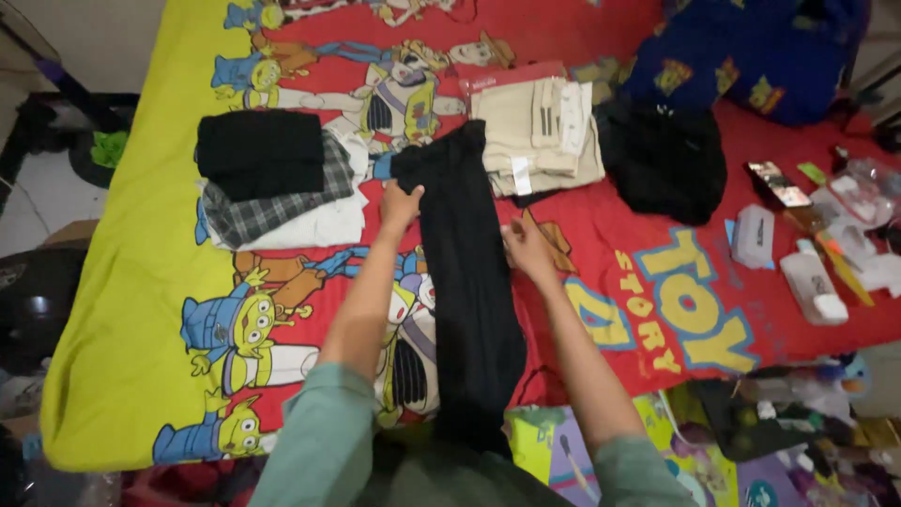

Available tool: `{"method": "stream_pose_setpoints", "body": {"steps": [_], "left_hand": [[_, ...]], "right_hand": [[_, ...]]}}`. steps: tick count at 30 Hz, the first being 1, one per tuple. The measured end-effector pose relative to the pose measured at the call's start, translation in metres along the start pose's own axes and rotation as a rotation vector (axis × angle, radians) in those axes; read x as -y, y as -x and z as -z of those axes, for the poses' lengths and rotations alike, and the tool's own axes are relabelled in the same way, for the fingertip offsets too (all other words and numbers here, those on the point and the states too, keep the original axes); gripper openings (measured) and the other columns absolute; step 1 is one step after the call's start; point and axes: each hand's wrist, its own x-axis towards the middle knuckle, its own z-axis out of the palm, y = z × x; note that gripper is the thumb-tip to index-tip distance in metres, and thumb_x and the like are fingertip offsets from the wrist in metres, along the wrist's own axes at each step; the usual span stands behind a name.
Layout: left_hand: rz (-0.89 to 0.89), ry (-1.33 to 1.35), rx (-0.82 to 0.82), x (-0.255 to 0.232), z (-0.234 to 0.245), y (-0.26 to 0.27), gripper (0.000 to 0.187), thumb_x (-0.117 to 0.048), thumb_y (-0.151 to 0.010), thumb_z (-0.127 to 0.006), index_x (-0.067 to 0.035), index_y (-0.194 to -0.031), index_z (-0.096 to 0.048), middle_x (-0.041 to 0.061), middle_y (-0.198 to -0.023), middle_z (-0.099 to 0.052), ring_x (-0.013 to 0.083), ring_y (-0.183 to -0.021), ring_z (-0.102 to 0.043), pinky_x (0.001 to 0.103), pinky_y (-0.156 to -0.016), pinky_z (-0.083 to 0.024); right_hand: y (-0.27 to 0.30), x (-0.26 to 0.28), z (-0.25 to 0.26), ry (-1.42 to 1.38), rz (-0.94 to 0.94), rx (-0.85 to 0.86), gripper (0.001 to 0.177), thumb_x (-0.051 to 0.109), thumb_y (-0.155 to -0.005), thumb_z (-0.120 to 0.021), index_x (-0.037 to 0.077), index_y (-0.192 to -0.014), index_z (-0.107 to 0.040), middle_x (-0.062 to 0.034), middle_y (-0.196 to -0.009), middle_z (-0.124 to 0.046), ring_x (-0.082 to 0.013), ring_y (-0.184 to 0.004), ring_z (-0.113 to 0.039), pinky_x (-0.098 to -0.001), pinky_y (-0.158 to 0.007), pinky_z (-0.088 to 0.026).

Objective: Folding a black garment on a bed and placing it inside a cabinet.

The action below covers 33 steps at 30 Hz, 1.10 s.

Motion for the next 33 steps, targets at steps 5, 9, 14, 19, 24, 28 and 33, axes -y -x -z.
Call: {"method": "stream_pose_setpoints", "body": {"steps": [5,9,14,19,24,28,33], "left_hand": [[-0.175,-0.051,-0.189,0.051,-0.041,-0.073,0.054,-0.032,-0.074,-0.090,0.006,-0.106,-0.070,0.027,-0.106,-0.073,0.0426,-0.098,-0.071,0.050,-0.085,-0.056],[-0.056,-0.232,-0.040,0.032,-0.026,-0.068,0.050,-0.041,-0.086,-0.080,0.003,-0.108,-0.075,0.028,-0.108,-0.074,0.0438,-0.103,-0.071,0.050,-0.088,-0.055],[-0.177,-0.109,-0.182,0.028,-0.015,-0.085,0.051,-0.037,-0.089,-0.073,0.002,-0.120,-0.064,0.027,-0.114,-0.070,0.0456,-0.107,-0.068,0.050,-0.090,-0.054],[-0.378,-0.205,-0.322,0.010,0.023,-0.130,0.054,-0.033,-0.092,-0.069,0.001,-0.132,-0.057,0.031,-0.118,-0.066,0.0487,-0.111,-0.062,0.052,-0.093,-0.050],[-0.434,-0.018,-0.245,-0.063,0.078,-0.170,0.054,-0.034,-0.092,-0.073,-0.001,-0.132,-0.060,0.025,-0.127,-0.069,0.0394,-0.121,-0.065,0.045,-0.103,-0.050],[-0.567,-0.161,-0.132,-0.017,0.077,-0.219,0.075,-0.030,-0.086,-0.083,0.006,-0.140,-0.045,0.029,-0.137,-0.058,0.0425,-0.128,-0.056,0.045,-0.103,-0.045],[-0.684,-0.212,-0.146,-0.064,0.091,-0.024,0.060,-0.022,-0.098,-0.071,-0.002,-0.150,-0.048,0.022,-0.128,-0.062,0.0381,-0.108,-0.063,0.045,-0.098,-0.052]], "right_hand": [[-0.095,0.006,-0.040,0.047,-0.300,0.086,0.055,0.049,-0.098,-0.067,-0.004,-0.113,-0.072,-0.0138,-0.089,-0.072,-0.0255,-0.077,-0.066,-0.0390,-0.069,-0.052],[-0.128,0.006,-0.072,-0.050,-0.241,0.122,0.049,0.052,-0.090,-0.073,0.004,-0.098,-0.075,0.0000,-0.076,-0.070,-0.0124,-0.070,-0.065,-0.0299,-0.066,-0.052],[-0.157,0.016,-0.089,-0.107,-0.074,0.064,0.040,0.041,-0.088,-0.080,0.004,-0.085,-0.068,-0.0006,-0.071,-0.062,-0.0120,-0.067,-0.056,-0.0307,-0.063,-0.048],[-0.191,0.027,-0.114,-0.187,-0.001,0.108,0.033,0.028,-0.086,-0.083,0.007,-0.083,-0.057,0.0012,-0.074,-0.053,-0.0106,-0.070,-0.049,-0.0299,-0.063,-0.045],[-0.263,0.034,-0.125,-0.362,0.077,0.047,0.033,0.019,-0.094,-0.083,0.002,-0.102,-0.056,-0.0027,-0.084,-0.047,-0.0157,-0.077,-0.045,-0.0338,-0.067,-0.041],[-0.255,0.001,-0.132,0.141,0.684,-0.114,0.066,0.015,-0.090,-0.082,-0.007,-0.145,-0.052,-0.0291,-0.128,-0.064,-0.0412,-0.115,-0.062,-0.0438,-0.093,-0.050],[-0.114,0.110,-0.069,0.084,0.188,0.115,0.056,0.020,-0.096,-0.070,0.002,-0.145,-0.050,-0.0225,-0.118,-0.069,-0.0376,-0.111,-0.068,-0.0424,-0.099,-0.053]]}}
